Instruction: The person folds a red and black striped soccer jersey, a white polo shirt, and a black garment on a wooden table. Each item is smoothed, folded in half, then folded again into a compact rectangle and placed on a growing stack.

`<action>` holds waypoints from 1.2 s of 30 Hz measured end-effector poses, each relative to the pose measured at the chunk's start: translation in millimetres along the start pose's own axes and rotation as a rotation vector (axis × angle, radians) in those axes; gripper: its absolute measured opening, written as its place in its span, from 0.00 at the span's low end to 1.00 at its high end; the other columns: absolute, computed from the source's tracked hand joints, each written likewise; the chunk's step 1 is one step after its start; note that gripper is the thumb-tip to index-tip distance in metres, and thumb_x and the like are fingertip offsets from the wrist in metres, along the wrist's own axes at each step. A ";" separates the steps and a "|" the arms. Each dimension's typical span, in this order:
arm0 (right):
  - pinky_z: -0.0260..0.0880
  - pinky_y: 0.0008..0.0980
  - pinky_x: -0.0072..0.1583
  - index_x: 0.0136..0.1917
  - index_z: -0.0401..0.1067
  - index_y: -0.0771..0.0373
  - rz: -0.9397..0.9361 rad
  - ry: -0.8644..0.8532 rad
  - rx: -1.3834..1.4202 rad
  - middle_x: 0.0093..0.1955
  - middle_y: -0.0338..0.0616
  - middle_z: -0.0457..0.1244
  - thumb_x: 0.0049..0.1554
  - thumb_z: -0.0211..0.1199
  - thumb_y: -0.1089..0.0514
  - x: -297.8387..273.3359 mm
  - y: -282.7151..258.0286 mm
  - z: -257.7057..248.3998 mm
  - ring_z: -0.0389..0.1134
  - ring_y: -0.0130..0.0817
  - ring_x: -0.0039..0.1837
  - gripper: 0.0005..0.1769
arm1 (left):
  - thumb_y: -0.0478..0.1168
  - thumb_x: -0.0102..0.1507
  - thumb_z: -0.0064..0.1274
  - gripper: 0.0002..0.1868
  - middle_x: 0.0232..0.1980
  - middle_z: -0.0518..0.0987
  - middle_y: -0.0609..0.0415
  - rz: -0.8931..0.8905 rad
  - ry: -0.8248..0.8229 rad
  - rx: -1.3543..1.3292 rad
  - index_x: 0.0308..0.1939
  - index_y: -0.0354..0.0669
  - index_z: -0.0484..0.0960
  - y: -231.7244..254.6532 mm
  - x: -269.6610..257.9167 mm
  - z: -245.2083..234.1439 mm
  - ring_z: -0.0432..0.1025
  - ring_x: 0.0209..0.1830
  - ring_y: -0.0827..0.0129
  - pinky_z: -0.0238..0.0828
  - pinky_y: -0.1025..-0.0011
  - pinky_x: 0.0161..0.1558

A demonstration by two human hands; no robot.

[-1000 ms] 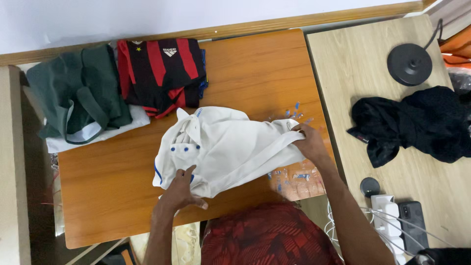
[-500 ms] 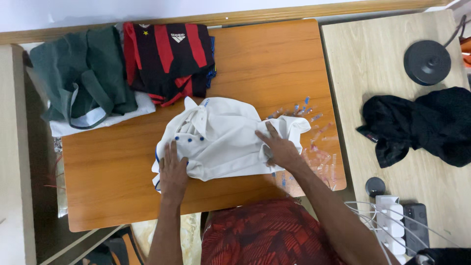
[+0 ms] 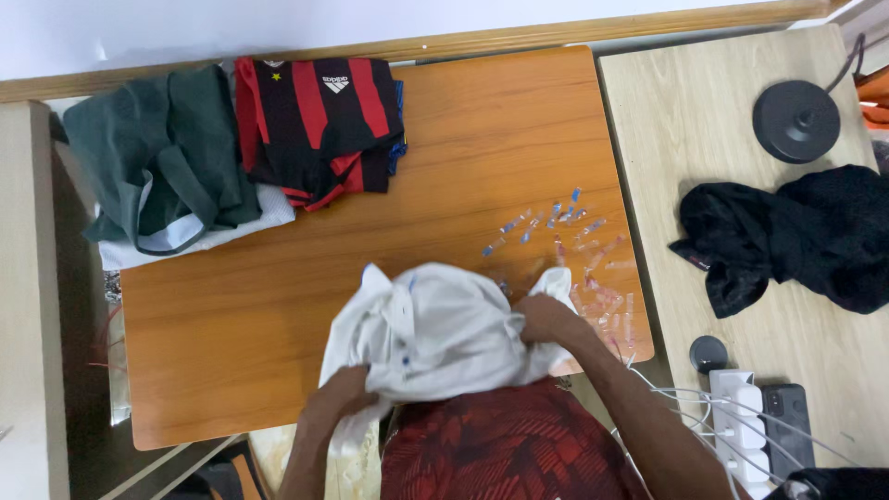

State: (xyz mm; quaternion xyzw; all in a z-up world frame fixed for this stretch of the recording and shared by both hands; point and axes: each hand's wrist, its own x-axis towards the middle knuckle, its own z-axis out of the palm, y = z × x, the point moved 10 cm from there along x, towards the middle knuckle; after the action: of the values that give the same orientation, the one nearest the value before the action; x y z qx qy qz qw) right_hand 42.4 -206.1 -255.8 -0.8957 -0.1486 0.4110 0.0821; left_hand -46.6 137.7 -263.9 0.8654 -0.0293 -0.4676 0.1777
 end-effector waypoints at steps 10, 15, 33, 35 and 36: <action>0.67 0.43 0.62 0.71 0.70 0.59 0.046 0.040 0.526 0.62 0.49 0.63 0.51 0.67 0.39 -40.3 38.0 -17.4 0.67 0.44 0.62 0.39 | 0.43 0.52 0.65 0.28 0.53 0.85 0.43 0.113 0.322 -0.416 0.55 0.40 0.82 -15.6 -50.7 -85.2 0.80 0.53 0.52 0.75 0.60 0.55; 0.72 0.32 0.53 0.62 0.70 0.66 -0.087 0.501 1.057 0.49 0.40 0.69 0.59 0.61 0.56 -67.5 35.8 -134.6 0.70 0.28 0.50 0.19 | 0.42 0.54 0.69 0.30 0.53 0.83 0.40 0.136 0.733 -0.426 0.58 0.37 0.79 21.7 -99.7 -215.5 0.79 0.54 0.51 0.73 0.58 0.53; 0.71 0.33 0.53 0.58 0.75 0.66 -0.067 1.077 0.598 0.48 0.49 0.71 0.51 0.66 0.68 -137.1 71.4 -203.8 0.71 0.35 0.49 0.20 | 0.28 0.62 0.58 0.17 0.49 0.77 0.54 0.557 1.238 0.294 0.53 0.48 0.81 139.2 -134.3 -217.0 0.71 0.55 0.60 0.60 0.51 0.67; 0.72 0.40 0.55 0.53 0.77 0.64 0.014 0.909 0.368 0.52 0.56 0.70 0.44 0.72 0.66 -100.8 84.1 -148.5 0.73 0.50 0.54 0.21 | 0.29 0.59 0.55 0.19 0.52 0.77 0.50 0.496 1.080 0.338 0.53 0.48 0.80 125.3 -87.2 -164.7 0.71 0.57 0.56 0.59 0.51 0.66; 0.72 0.41 0.57 0.52 0.78 0.64 0.036 0.810 0.362 0.52 0.56 0.70 0.43 0.72 0.66 -83.4 92.8 -119.2 0.73 0.52 0.55 0.21 | 0.29 0.59 0.54 0.19 0.53 0.76 0.50 0.486 0.989 0.319 0.54 0.47 0.79 118.1 -69.3 -137.5 0.70 0.59 0.56 0.58 0.50 0.67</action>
State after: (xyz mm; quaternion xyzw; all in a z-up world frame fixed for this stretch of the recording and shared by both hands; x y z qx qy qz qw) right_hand 100.0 -324.3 -144.1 -0.9582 -0.0143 0.0476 0.2818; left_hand 41.0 80.8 -100.3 0.9658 -0.2109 0.0572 0.1398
